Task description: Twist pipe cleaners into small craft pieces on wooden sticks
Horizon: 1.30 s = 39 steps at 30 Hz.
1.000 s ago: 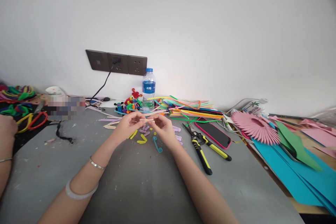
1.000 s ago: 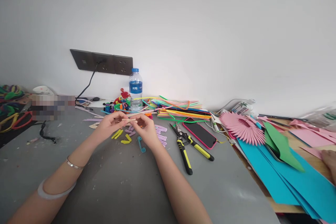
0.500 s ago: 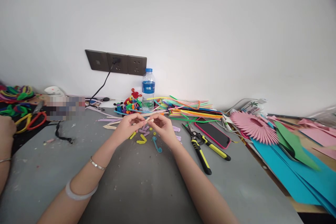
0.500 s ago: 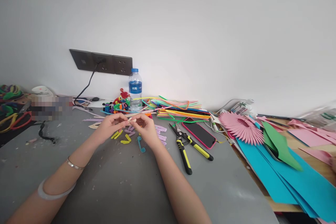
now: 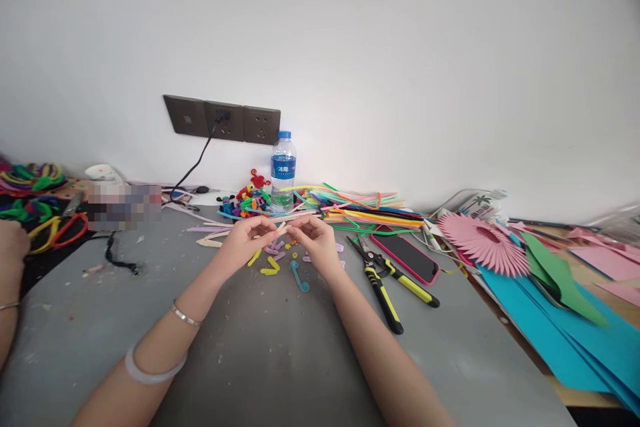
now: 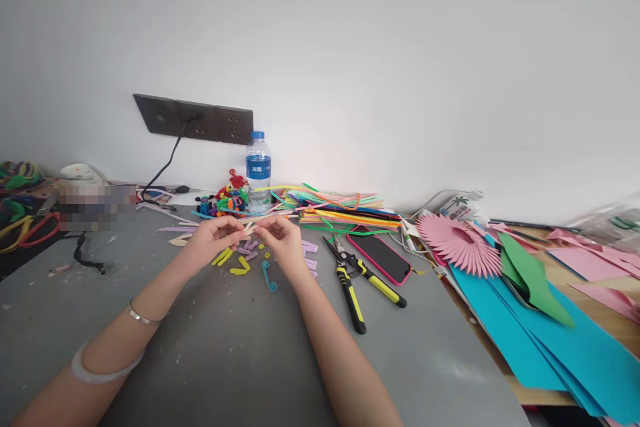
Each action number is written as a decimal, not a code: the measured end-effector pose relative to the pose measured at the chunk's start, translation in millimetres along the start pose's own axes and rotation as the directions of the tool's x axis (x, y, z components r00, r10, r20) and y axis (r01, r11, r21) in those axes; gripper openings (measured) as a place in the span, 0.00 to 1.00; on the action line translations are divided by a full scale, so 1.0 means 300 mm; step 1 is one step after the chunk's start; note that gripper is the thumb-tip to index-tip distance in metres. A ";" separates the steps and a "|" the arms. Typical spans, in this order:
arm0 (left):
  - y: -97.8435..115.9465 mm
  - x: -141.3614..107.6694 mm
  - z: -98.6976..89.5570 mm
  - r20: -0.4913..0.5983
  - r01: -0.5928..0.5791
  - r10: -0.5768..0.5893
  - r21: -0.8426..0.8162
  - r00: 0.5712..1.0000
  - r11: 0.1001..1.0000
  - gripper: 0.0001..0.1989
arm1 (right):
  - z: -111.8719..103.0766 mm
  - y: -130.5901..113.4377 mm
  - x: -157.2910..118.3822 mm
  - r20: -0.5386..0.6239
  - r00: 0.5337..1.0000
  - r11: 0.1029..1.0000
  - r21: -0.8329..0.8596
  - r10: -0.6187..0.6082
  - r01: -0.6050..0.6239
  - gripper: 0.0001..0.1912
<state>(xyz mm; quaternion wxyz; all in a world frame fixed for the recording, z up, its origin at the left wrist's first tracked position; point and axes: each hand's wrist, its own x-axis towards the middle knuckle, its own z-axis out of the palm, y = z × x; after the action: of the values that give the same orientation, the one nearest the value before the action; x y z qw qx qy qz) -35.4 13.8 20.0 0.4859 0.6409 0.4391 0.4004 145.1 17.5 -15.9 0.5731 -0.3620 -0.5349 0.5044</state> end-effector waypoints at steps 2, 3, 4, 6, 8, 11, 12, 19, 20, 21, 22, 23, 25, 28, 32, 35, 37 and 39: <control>0.002 -0.001 0.000 -0.003 0.006 -0.006 -0.010 1.000 1.000 0.16 | -0.002 0.002 0.002 -0.030 1.000 1.000 -0.003 0.011 -0.011 0.15; 0.002 -0.002 0.001 -0.003 0.011 -0.011 -0.017 1.000 1.000 0.16 | -0.002 0.003 0.002 -0.041 0.999 1.000 -0.007 0.015 -0.016 0.16; 0.002 -0.002 0.002 -0.001 0.015 -0.015 -0.029 1.000 0.999 0.15 | -0.002 0.004 0.002 -0.052 0.998 1.000 -0.014 0.018 -0.019 0.16; 0.000 -0.003 0.003 0.008 0.023 -0.022 -0.059 1.000 0.998 0.15 | -0.003 0.002 0.001 -0.072 0.997 0.999 -0.036 0.012 -0.014 0.18; -0.004 -0.002 0.004 0.020 0.033 -0.031 -0.088 0.999 0.996 0.15 | -0.005 -0.004 0.001 -0.095 0.995 0.998 -0.056 -0.020 0.014 0.21; -0.011 -0.001 0.004 0.030 0.031 -0.028 -0.098 0.999 0.995 0.14 | -0.006 -0.014 0.002 -0.103 0.991 0.993 -0.092 -0.081 0.071 0.23; -0.014 0.000 0.004 0.032 0.026 -0.023 -0.093 0.999 0.995 0.14 | -0.005 -0.016 0.002 -0.084 0.993 0.992 -0.102 -0.085 0.077 0.22; -0.031 0.006 0.010 0.048 -0.038 0.038 -0.013 0.998 0.999 0.13 | 0.017 -0.002 -0.002 0.088 0.996 0.998 -0.068 -0.004 0.011 0.18; -0.031 0.006 0.012 0.050 -0.038 0.038 -0.005 0.998 0.999 0.13 | 0.017 -0.002 -0.004 0.098 0.995 0.998 -0.066 0.002 0.004 0.18; -0.029 0.005 0.013 0.052 -0.034 0.034 -0.003 0.998 0.999 0.13 | 0.017 -0.003 -0.004 0.107 0.994 0.998 -0.064 0.008 -0.002 0.18; -0.027 0.005 0.014 0.054 -0.027 0.028 -0.003 0.998 1.000 0.14 | 0.017 -0.005 -0.005 0.116 0.993 0.998 -0.062 0.014 -0.007 0.18; -0.025 0.004 0.014 0.056 -0.019 0.020 -0.007 0.998 1.000 0.14 | 0.016 -0.008 -0.006 0.123 0.992 0.998 -0.061 0.019 -0.012 0.18; -0.022 0.003 0.013 0.061 -0.001 0.003 -0.026 0.998 1.000 0.15 | 0.015 -0.013 -0.007 0.129 0.991 0.998 -0.061 0.029 -0.021 0.19; -0.023 0.003 0.010 0.061 0.020 -0.016 -0.064 0.998 0.998 0.16 | 0.017 -0.016 -0.007 0.135 0.991 0.999 -0.042 0.027 -0.022 0.18; -0.030 0.004 0.009 0.027 0.018 -0.015 -0.112 1.000 0.994 0.17 | 0.022 -0.010 -0.005 0.126 0.992 0.998 0.048 0.024 -0.031 0.19; -0.033 0.005 0.010 0.023 -0.005 0.008 -0.111 1.000 0.994 0.17 | 0.023 -0.003 -0.004 0.137 0.989 0.996 0.066 0.047 -0.057 0.20; -0.033 0.004 0.012 0.041 -0.024 0.027 -0.084 0.999 0.996 0.17 | 0.022 0.000 -0.003 0.148 0.988 0.998 0.031 0.045 -0.050 0.20; -0.030 0.003 0.016 0.054 -0.031 0.035 -0.062 0.998 0.998 0.17 | 0.020 0.001 -0.002 0.143 0.989 1.000 -0.011 0.029 -0.028 0.20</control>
<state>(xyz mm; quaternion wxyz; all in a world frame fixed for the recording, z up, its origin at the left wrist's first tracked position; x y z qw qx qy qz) -32.3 14.8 10.4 0.5105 0.6437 0.4025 0.4038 139.3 16.3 -15.3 0.5244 -0.3350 -0.5717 0.5348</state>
